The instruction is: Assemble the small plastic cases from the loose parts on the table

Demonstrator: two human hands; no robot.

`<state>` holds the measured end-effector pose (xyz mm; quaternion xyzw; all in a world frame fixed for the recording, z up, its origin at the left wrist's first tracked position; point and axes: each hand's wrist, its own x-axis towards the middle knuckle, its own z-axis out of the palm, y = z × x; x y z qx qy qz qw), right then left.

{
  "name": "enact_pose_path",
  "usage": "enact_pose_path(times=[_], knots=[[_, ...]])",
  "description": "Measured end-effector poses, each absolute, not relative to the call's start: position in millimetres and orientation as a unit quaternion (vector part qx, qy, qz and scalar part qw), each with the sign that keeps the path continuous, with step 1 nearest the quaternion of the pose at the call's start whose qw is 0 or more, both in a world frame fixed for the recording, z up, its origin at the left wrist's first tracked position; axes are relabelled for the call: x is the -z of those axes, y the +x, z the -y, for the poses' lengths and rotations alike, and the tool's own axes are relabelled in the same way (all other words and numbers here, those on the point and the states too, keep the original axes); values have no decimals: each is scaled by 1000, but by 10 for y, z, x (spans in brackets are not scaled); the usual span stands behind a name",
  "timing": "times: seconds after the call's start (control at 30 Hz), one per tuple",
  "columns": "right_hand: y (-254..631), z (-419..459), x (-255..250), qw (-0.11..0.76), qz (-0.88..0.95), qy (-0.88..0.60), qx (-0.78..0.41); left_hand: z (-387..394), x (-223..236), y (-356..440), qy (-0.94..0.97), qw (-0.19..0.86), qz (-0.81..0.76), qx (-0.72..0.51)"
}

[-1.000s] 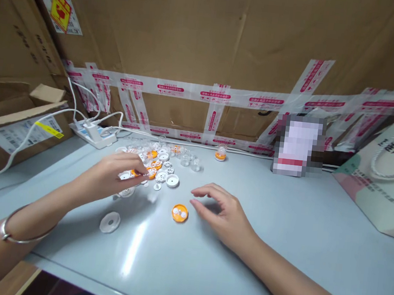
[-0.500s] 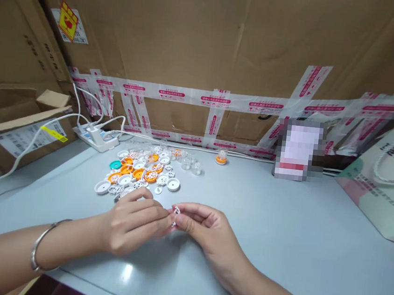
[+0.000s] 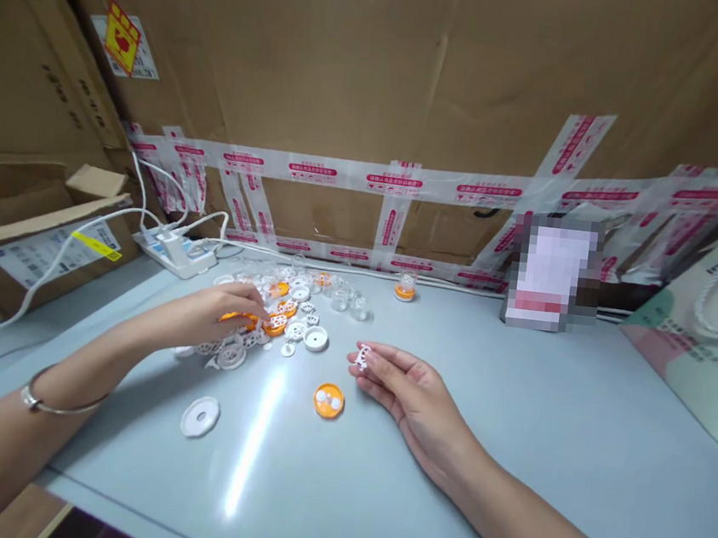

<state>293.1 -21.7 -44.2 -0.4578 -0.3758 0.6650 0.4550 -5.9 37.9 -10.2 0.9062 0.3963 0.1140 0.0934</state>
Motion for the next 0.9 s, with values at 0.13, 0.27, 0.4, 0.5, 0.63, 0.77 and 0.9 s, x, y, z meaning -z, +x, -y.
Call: enact_pose_path(times=[0.13,0.27,0.4,0.5,0.63,0.77,0.9], knots=[[2936,225,459,449,370,-450,-678,-385,129,4,911,93,-387,-111],[2941,223,460,445,373,-446,-681,-392,81,-2,914,100,-376,-119],[2933,223,449,446,357,-447,-688,-345,12,-23,903,100,-397,-132],[2926,223,443,448,347,-443,-695,-301,-20,-26,882,125,-434,-132],[2917,219,430,448,339,-444,-698,-253,-21,55,870,193,-421,-172],[2910,218,399,451,333,-439,-702,-172,-50,300,849,287,-390,-210],[2896,237,378,444,340,-425,-712,-84,-90,636,827,415,-322,-202]])
